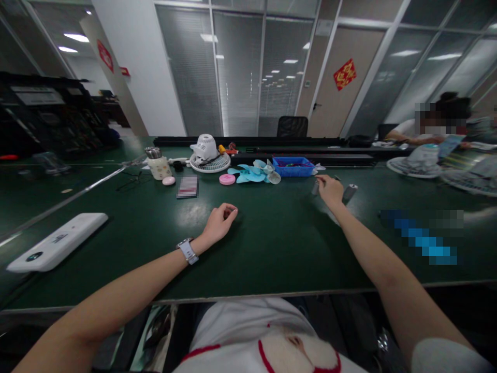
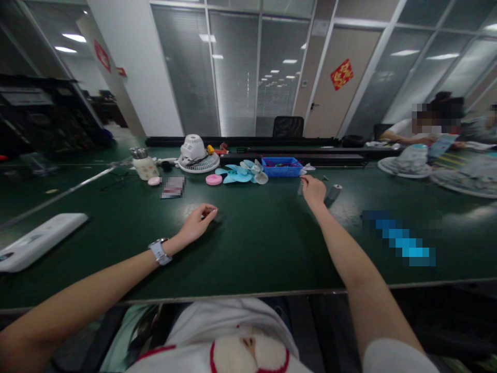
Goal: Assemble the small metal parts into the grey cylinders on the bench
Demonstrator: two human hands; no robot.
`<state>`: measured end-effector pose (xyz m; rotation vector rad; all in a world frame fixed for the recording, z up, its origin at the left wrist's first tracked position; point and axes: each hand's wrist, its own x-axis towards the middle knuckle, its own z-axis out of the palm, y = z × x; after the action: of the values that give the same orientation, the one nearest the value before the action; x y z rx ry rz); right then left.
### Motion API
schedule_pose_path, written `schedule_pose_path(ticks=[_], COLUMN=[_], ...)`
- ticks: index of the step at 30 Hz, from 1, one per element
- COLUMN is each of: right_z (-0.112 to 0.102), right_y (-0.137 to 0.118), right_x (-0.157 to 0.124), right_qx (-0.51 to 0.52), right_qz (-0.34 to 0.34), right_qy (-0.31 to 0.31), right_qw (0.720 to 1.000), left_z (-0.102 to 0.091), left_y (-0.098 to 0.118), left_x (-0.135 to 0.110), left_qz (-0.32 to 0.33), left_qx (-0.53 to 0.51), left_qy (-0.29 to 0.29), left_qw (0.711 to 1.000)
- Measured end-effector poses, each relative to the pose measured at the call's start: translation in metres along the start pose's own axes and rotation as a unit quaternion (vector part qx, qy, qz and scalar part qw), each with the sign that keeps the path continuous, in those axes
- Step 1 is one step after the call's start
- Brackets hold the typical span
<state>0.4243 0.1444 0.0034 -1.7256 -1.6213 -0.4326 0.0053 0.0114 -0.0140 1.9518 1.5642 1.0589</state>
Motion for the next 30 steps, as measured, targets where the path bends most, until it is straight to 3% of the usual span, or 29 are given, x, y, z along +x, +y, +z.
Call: schedule_pose_path(ticks=[6, 11, 17, 22, 27, 30], right_z=[0.002, 0.001, 0.002, 0.010, 0.018, 0.013], right_y=[0.000, -0.006, -0.005, 0.001, 0.012, 0.001], right_x=[-0.007, -0.011, -0.013, -0.015, -0.013, -0.015], right_qx=[-0.029, -0.095, -0.091, -0.045, 0.042, 0.093], right_qz=[-0.084, -0.043, -0.028, 0.000, 0.069, 0.072], right_qy=[-0.030, -0.050, -0.046, -0.028, -0.025, -0.034], right_qw=[0.996, 0.993, 0.994, 0.999, 0.996, 0.992], left_z=[-0.001, -0.002, 0.000, 0.001, 0.001, 0.000], left_y=[0.002, 0.006, 0.005, 0.003, 0.002, 0.004], left_x=[-0.001, -0.003, -0.002, -0.002, -0.001, -0.002], left_qz=[0.003, -0.002, 0.006, 0.013, 0.011, 0.014], left_qx=[0.002, -0.003, -0.003, 0.003, 0.006, 0.004], left_qy=[-0.007, -0.008, -0.005, 0.000, -0.003, -0.007], left_qw=[1.000, 1.000, 1.000, 1.000, 1.000, 1.000])
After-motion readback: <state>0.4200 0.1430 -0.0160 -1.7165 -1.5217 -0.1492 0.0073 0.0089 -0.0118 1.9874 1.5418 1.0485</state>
